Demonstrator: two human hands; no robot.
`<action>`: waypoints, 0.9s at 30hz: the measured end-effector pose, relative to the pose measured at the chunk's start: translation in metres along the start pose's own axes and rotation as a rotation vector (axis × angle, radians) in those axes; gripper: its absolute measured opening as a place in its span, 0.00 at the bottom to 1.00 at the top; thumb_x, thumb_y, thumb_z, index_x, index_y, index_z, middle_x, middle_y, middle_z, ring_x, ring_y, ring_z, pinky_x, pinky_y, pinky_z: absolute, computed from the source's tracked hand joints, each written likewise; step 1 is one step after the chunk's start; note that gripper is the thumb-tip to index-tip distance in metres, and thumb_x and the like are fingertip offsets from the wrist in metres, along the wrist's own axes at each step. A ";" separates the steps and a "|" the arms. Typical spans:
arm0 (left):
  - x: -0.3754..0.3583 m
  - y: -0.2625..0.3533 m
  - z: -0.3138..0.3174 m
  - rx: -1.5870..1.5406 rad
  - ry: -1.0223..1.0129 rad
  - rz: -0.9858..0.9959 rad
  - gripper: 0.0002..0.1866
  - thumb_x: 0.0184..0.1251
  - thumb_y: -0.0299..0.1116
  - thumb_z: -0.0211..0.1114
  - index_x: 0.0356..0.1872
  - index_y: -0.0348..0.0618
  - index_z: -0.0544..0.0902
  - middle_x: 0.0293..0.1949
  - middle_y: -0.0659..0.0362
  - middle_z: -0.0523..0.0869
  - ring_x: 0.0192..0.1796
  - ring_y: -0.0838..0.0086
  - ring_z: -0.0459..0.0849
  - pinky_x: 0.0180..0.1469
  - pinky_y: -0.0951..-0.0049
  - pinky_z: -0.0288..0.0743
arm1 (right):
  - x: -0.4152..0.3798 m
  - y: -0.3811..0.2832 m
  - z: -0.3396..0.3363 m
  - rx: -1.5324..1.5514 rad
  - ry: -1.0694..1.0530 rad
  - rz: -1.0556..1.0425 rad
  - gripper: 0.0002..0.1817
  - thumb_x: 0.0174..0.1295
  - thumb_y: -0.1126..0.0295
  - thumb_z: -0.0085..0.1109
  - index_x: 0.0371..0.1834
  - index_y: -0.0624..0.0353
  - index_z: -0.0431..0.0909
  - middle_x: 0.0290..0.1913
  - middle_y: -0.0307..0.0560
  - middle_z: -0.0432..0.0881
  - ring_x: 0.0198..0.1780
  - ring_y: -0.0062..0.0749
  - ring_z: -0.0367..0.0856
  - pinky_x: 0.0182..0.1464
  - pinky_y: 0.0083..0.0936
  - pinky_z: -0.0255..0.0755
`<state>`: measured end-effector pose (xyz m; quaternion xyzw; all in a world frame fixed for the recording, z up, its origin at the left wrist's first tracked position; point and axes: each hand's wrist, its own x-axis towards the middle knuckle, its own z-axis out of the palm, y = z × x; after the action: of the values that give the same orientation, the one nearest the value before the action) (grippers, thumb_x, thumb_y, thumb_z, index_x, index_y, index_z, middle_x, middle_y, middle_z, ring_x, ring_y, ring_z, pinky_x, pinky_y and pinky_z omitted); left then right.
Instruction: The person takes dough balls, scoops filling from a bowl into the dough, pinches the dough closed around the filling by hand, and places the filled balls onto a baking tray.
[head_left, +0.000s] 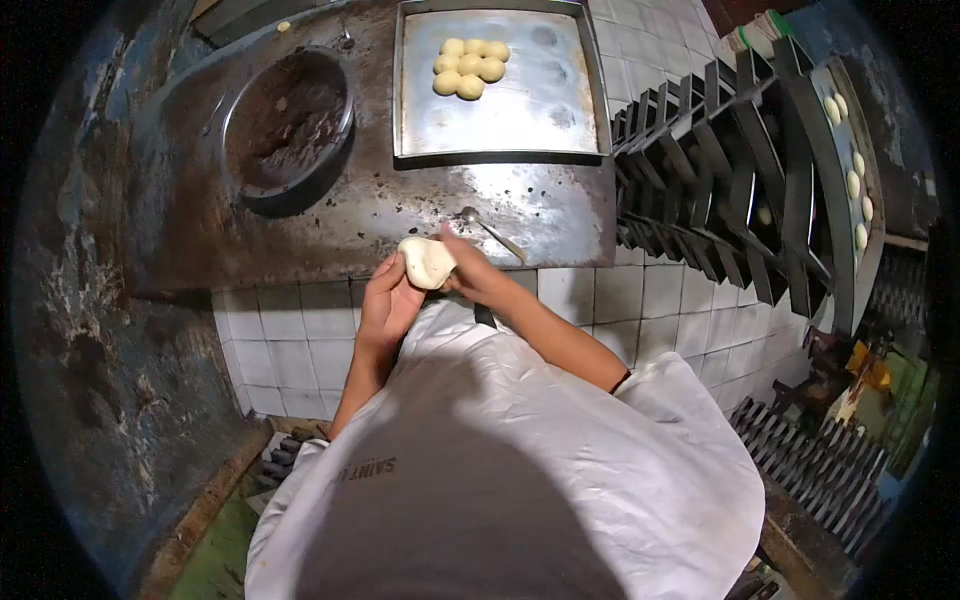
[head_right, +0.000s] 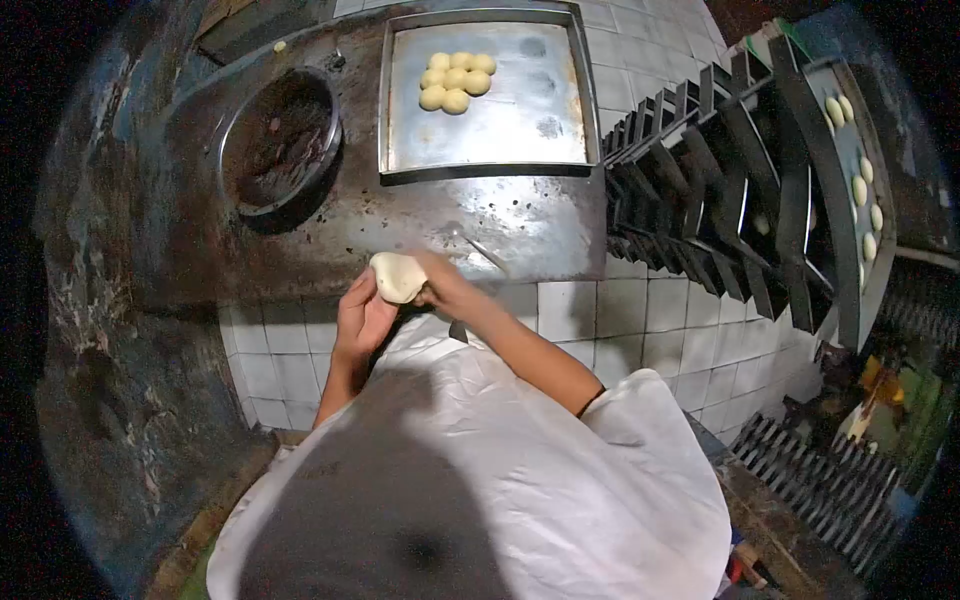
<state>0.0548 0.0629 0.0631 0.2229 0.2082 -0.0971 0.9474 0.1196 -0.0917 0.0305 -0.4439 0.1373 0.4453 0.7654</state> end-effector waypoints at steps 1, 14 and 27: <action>0.000 0.007 -0.004 -0.014 0.003 0.011 0.22 0.82 0.38 0.55 0.65 0.32 0.73 0.62 0.47 0.81 0.69 0.58 0.78 0.74 0.54 0.69 | -0.002 -0.006 -0.015 0.147 -0.127 0.097 0.37 0.77 0.33 0.39 0.47 0.60 0.82 0.35 0.38 0.85 0.32 0.19 0.80 0.33 0.19 0.71; -0.010 0.165 -0.121 -0.103 0.540 0.233 0.16 0.78 0.43 0.63 0.55 0.42 0.80 0.52 0.59 0.84 0.57 0.70 0.83 0.63 0.64 0.75 | 0.044 -0.042 0.018 -1.611 0.463 -0.337 0.16 0.53 0.79 0.60 0.46 0.53 0.74 0.40 0.58 0.82 0.47 0.62 0.80 0.45 0.53 0.74; 0.011 0.279 -0.199 -0.352 0.496 0.392 0.13 0.77 0.40 0.63 0.52 0.44 0.81 0.51 0.60 0.86 0.58 0.68 0.84 0.65 0.61 0.76 | 0.341 -0.096 0.208 -2.270 0.130 -0.509 0.11 0.64 0.68 0.56 0.48 0.51 0.81 0.33 0.56 0.88 0.38 0.53 0.89 0.35 0.47 0.81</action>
<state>0.0718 0.3998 0.0034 0.1090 0.3985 0.1808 0.8925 0.3513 0.2458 -0.0040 -0.9107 -0.3944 0.1223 -0.0131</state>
